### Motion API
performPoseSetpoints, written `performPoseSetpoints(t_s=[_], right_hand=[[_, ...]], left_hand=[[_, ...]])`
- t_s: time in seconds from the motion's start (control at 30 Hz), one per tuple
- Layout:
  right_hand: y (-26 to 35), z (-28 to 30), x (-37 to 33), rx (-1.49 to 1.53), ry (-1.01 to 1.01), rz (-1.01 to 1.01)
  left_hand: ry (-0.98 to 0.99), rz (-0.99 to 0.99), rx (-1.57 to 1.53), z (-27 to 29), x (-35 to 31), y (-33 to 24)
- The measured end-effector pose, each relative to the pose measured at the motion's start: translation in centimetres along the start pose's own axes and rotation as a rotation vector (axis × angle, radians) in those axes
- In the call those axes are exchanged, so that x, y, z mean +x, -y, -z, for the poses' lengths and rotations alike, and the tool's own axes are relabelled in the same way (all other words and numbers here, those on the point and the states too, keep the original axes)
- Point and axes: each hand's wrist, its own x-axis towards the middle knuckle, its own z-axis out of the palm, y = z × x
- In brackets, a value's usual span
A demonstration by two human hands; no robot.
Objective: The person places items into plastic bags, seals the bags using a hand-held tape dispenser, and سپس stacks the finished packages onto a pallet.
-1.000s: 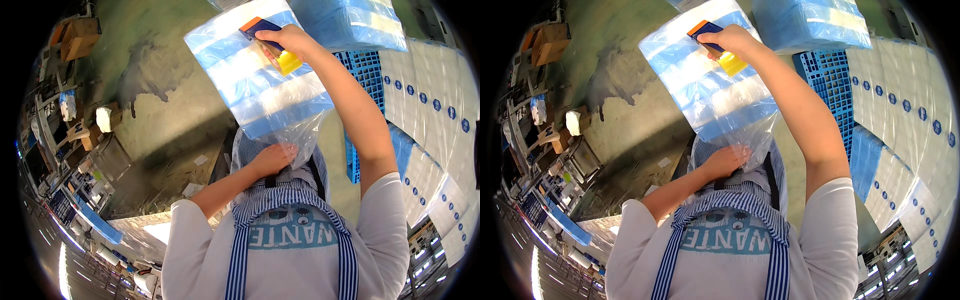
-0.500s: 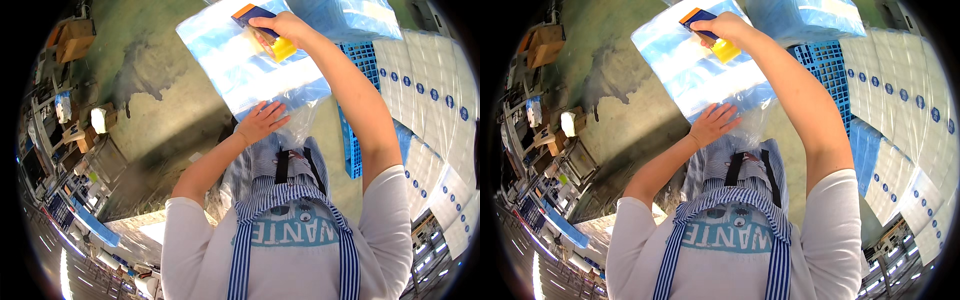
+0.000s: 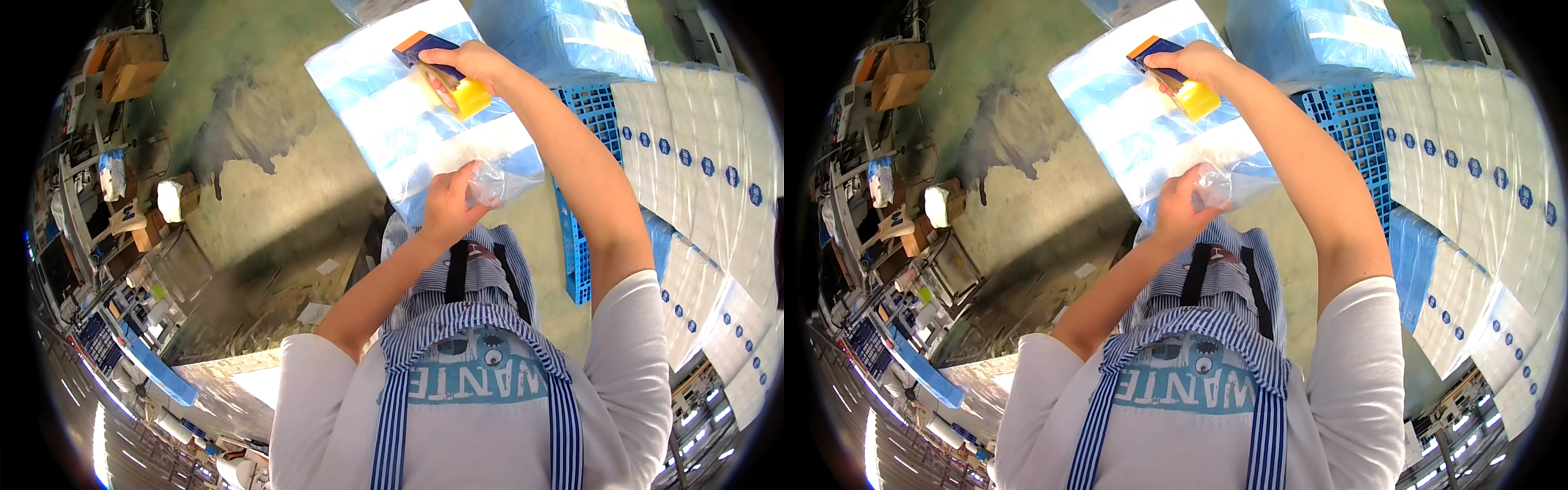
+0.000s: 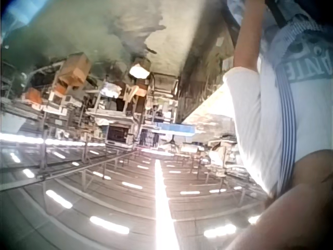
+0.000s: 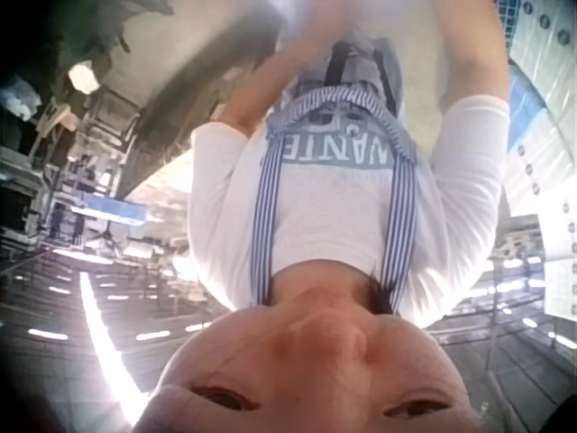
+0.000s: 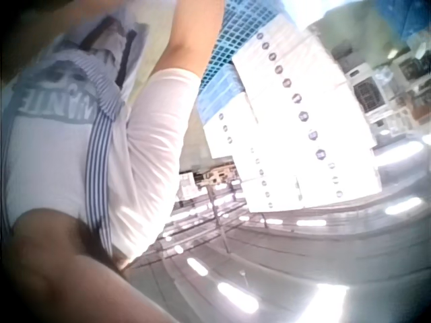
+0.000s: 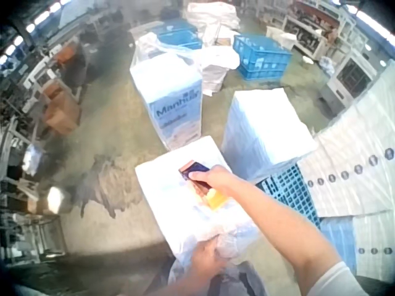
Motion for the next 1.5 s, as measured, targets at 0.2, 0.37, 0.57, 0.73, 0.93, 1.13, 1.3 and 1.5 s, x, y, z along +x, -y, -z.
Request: performPoseSetpoints(t_s=[0.2, 0.37, 0.57, 0.73, 0.93, 1.13, 1.3, 1.5], right_hand=[[0.1, 0.2, 0.7, 0.058, 0.064, -0.038], [0.2, 0.2, 0.4, 0.038, 0.023, 0.007], [0.9, 0.0, -1.5, -0.002, -0.018, 0.039], [0.2, -0.2, -1.9, 0.005, 0.014, 0.045], [0.8, 0.9, -7.2, 0.037, 0.0, 0.098], [-3.3, 1.6, -17.1, -0.161, -0.064, -0.054], [-10.1, 2.7, -25.3, -0.144, -0.132, -0.21], [-22.9, 3.2, -31.4, 0.012, -0.197, -0.406]], left_hand=[[-0.179, 0.723, -0.879, -0.4, 2.0, 3.9], [-0.236, 0.601, -0.355, -0.6, 4.7, 3.4], [-0.002, 0.233, 0.017, 1.1, 5.5, 1.7], [0.023, 0.4, -0.147, 0.5, 6.0, 4.0], [-0.02, 0.691, -0.134, 2.0, 9.6, 5.6], [-0.005, 0.779, -0.23, 2.3, 10.7, 6.4], [0.067, 0.751, -0.114, 2.5, 11.7, 6.1], [0.081, 0.742, 0.018, 1.9, 12.7, 5.6]])
